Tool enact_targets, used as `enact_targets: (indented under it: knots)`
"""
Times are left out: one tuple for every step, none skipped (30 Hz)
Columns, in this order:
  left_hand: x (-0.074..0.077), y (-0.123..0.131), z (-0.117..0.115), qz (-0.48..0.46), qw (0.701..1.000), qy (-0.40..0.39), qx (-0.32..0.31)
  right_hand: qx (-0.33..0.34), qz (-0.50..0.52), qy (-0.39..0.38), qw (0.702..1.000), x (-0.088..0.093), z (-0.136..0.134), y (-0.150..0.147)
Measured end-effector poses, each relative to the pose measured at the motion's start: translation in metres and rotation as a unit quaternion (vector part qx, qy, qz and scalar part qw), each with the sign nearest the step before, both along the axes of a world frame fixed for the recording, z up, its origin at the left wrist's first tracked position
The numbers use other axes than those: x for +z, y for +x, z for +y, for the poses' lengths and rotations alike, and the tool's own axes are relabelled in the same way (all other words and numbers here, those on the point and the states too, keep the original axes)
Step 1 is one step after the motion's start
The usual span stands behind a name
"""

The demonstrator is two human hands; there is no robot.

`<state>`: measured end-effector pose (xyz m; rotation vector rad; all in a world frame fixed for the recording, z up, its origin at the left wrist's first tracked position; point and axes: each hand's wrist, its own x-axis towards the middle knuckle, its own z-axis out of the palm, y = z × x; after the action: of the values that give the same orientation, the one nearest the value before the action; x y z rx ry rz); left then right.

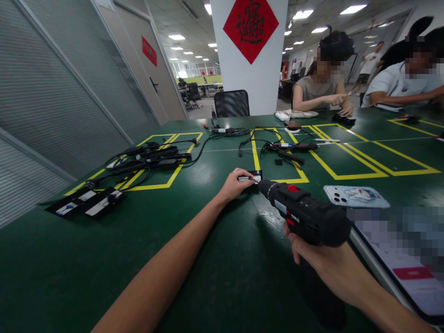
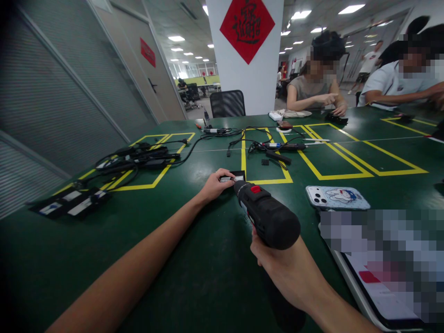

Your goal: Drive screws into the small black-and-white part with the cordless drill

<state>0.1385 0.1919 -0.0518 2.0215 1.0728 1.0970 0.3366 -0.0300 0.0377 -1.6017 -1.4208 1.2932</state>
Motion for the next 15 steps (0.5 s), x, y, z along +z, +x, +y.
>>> enact_targets:
  knots:
    - [-0.0001, -0.0001, 0.0001, 0.0, 1.0, 0.0, 0.0, 0.001, -0.003, -0.002, 1.0, 0.0005, 0.0, -0.0001]
    - [-0.0001, -0.0001, 0.0002, -0.001, 1.0, 0.001, -0.001, 0.0, -0.005, -0.002, 1.0, 0.0011, 0.0001, -0.0001]
    - [-0.0001, -0.0002, 0.0002, -0.001, 1.0, 0.002, -0.001, -0.001, -0.006, -0.003, 1.0, 0.0016, 0.0001, -0.0002]
    - [-0.0001, -0.0004, 0.0003, -0.002, 1.0, 0.004, -0.002, -0.002, -0.006, -0.001, 1.0, 0.002, 0.0002, -0.0002]
    - [-0.0002, -0.0005, 0.0005, -0.003, 1.0, 0.006, -0.003, -0.002, -0.004, 0.001, 1.0, 0.0021, 0.0003, -0.0001]
    - [-0.0003, -0.0006, 0.0006, -0.003, 1.0, 0.008, -0.003, -0.001, -0.003, 0.003, 1.0, 0.0019, 0.0004, 0.0]
    - [-0.0004, -0.0006, 0.0008, -0.003, 1.0, 0.009, -0.004, 0.0, -0.002, 0.005, 1.0, 0.0012, 0.0006, 0.0002]
    - [-0.0006, -0.0006, 0.0011, -0.003, 1.0, 0.01, -0.004, 0.001, -0.003, 0.006, 1.0, 0.0003, 0.0007, 0.0004]
    - [-0.0007, -0.0006, 0.0012, -0.003, 1.0, 0.011, -0.004, 0.002, -0.006, 0.007, 1.0, -0.0008, 0.0009, 0.0006]
    - [-0.0009, -0.0005, 0.0014, -0.002, 1.0, 0.011, -0.004, 0.003, -0.009, 0.008, 1.0, -0.0018, 0.001, 0.0006]
    - [-0.001, -0.0004, 0.0014, -0.002, 1.0, 0.011, -0.004, 0.004, -0.012, 0.009, 1.0, -0.0024, 0.0011, 0.0005]
    - [-0.001, -0.0003, 0.0014, -0.002, 1.0, 0.011, -0.003, 0.003, -0.014, 0.01, 1.0, -0.0025, 0.0012, 0.0003]
    - [-0.001, -0.0002, 0.0013, -0.001, 1.0, 0.01, -0.002, 0.002, -0.017, 0.009, 1.0, -0.0021, 0.0012, 0.0]
    - [-0.0009, -0.0002, 0.0012, 0.0, 1.0, 0.01, -0.001, 0.001, -0.019, 0.009, 1.0, -0.0013, 0.0012, -0.0003]
    - [-0.0009, -0.0001, 0.0011, 0.0, 1.0, 0.009, 0.0, 0.0, -0.018, 0.009, 1.0, -0.0001, 0.0011, -0.0006]
